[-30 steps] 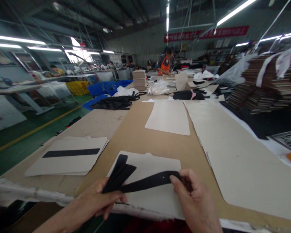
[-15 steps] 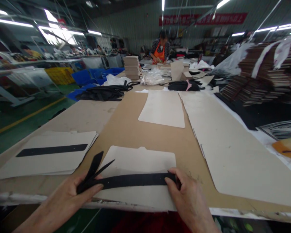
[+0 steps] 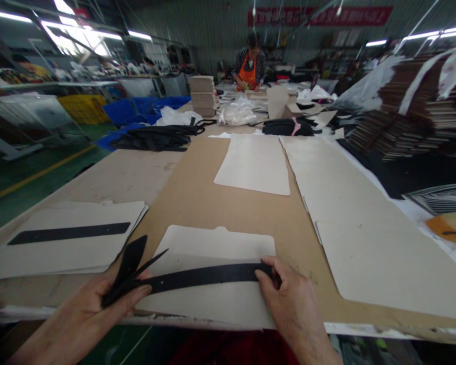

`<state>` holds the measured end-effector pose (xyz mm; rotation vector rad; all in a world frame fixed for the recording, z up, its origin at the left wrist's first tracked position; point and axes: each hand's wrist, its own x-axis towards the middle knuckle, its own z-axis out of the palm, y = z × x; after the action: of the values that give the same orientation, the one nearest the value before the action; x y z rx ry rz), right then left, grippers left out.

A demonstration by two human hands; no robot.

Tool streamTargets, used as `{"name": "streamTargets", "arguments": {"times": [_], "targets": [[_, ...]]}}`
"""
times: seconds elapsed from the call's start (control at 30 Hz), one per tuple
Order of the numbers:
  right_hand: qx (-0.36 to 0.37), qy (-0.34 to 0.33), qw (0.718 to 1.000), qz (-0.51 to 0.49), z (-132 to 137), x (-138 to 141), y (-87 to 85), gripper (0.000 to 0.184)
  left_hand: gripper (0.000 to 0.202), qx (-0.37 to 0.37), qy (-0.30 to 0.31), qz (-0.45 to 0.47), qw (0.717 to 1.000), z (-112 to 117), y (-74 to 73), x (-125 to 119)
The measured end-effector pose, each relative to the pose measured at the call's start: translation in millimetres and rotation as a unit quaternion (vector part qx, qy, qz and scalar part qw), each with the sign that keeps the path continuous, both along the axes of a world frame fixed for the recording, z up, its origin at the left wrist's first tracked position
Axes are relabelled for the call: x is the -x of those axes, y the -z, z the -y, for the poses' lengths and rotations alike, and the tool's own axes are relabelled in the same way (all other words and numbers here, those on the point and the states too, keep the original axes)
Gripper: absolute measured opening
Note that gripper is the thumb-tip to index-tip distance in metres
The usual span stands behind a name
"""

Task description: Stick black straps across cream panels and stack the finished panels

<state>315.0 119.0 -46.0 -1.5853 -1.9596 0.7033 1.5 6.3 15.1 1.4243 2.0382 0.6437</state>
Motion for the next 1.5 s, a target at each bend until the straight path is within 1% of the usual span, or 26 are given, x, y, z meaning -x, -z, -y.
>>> {"name": "streamTargets", "arguments": {"times": [0.13,0.37,0.53,0.73,0.8,0.87,0.93,1.0,1.07,1.1,1.17,1.23,1.3,1.4,1.5], "targets": [[-0.009,0.005,1.0,0.012,-0.8,2.4,0.0,0.029,0.042,-0.008,-0.007,-0.018,1.0,-9.6,2.4,-1.6],[-0.031,0.014,0.999,0.043,-1.1,5.6,0.4,0.029,0.046,-0.023,0.002,-0.046,0.999,-16.8,16.4,4.6],[-0.05,0.007,0.997,0.061,-0.5,6.8,4.7,0.028,0.041,-0.014,-0.005,-0.052,0.999,-22.4,17.3,3.2],[-0.072,-0.003,0.993,0.092,0.2,8.3,3.3,0.026,0.037,-0.014,-0.009,-0.042,0.999,-26.0,18.5,0.5],[-0.085,-0.009,0.991,0.102,0.9,7.4,2.9,0.026,0.037,-0.02,-0.003,-0.032,0.999,-22.3,13.6,-0.9],[-0.103,-0.01,0.989,0.106,2.2,5.6,3.5,0.028,0.035,-0.029,0.016,-0.019,0.999,-14.6,3.9,-2.6],[-0.118,-0.009,0.988,0.102,3.5,3.2,5.7,0.03,0.029,-0.038,0.049,-0.004,0.998,-4.8,-8.1,-4.5],[-0.123,-0.025,0.987,0.098,4.1,0.0,10.1,0.031,0.022,-0.03,0.092,0.011,0.995,3.9,-18.8,-6.1],[-0.119,-0.043,0.986,0.106,3.2,-4.4,17.0,0.033,0.019,-0.01,0.123,0.024,0.992,7.8,-24.5,-6.7],[-0.124,-0.051,0.985,0.109,2.0,-7.2,21.3,0.034,0.019,0.0,0.119,0.026,0.993,7.4,-25.0,-6.5],[-0.141,-0.06,0.981,0.116,-2.0,-13.5,30.8,0.036,0.02,0.009,0.079,0.019,0.997,2.0,-21.3,-5.2],[-0.16,-0.075,0.977,0.118,-7.1,-19.6,39.6,0.038,0.02,0.004,0.024,0.01,1.0,-7.4,-13.4,-3.7],[-0.165,-0.092,0.974,0.121,-11.3,-24.0,46.0,0.038,0.021,-0.001,-0.011,-0.002,1.0,-17.9,-4.9,-3.3],[-0.16,-0.092,0.974,0.131,-14.0,-26.6,50.2,0.039,0.022,0.017,-0.039,-0.055,0.998,-30.2,3.2,-5.2],[-0.155,-0.082,0.975,0.137,-13.7,-27.7,51.8,0.04,0.025,0.041,-0.044,-0.108,0.992,-36.6,6.4,-7.4]]}}
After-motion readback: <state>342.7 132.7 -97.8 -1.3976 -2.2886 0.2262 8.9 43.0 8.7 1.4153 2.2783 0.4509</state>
